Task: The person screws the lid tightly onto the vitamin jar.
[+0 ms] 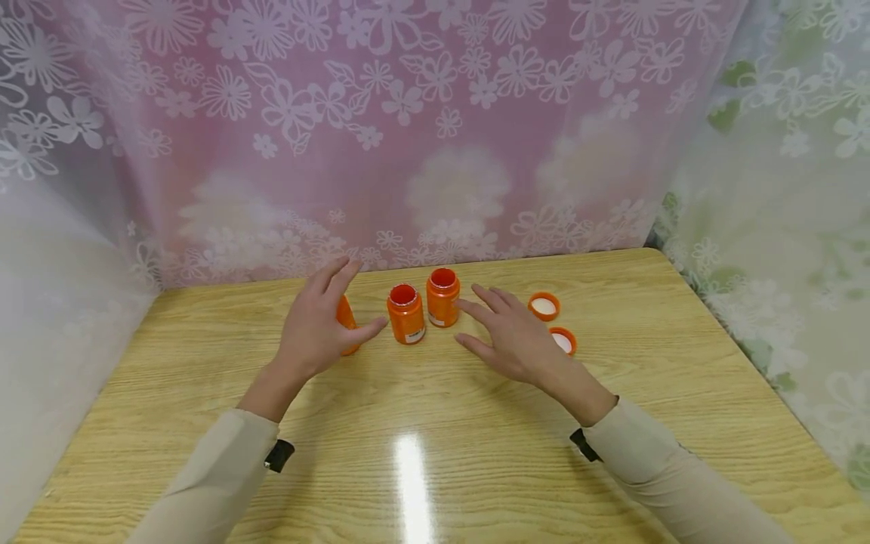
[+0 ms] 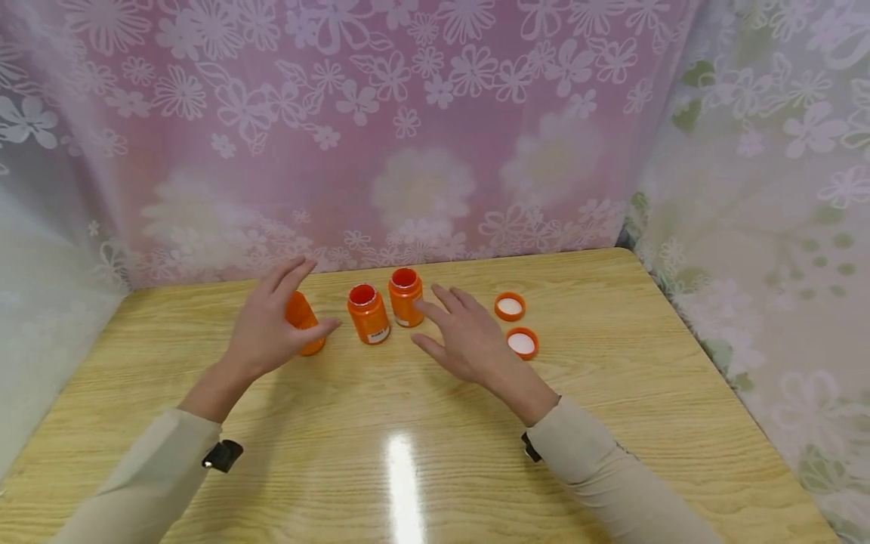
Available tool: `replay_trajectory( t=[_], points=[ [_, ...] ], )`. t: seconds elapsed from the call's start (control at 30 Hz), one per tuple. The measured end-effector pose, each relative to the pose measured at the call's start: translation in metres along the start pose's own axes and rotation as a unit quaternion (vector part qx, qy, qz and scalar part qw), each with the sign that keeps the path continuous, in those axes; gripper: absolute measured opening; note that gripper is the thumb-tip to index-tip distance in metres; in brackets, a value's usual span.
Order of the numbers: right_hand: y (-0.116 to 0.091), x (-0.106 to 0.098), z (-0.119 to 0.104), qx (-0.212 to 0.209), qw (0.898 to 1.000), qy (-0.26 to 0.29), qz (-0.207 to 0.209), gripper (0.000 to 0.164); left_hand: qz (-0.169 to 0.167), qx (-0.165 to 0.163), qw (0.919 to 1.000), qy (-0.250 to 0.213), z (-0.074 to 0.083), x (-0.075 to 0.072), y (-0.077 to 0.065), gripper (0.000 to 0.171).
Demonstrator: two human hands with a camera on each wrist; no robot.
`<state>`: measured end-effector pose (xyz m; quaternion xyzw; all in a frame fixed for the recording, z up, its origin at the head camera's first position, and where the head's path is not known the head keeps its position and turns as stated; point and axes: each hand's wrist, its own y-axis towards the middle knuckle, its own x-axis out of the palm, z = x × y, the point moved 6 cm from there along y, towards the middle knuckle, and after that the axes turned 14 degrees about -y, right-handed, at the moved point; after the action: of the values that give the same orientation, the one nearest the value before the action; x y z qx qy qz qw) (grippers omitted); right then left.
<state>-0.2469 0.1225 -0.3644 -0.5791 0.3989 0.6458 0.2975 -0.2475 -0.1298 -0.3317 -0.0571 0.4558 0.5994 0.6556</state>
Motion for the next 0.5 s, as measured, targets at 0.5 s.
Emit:
replay_trajectory(
  t=[0.5],
  points=[
    [-0.007, 0.019, 0.027, 0.074, 0.989, -0.082, -0.097, 0.078, -0.046, 0.033, 0.9979, 0.03, 0.017, 0.046, -0.002, 0.087]
  ],
)
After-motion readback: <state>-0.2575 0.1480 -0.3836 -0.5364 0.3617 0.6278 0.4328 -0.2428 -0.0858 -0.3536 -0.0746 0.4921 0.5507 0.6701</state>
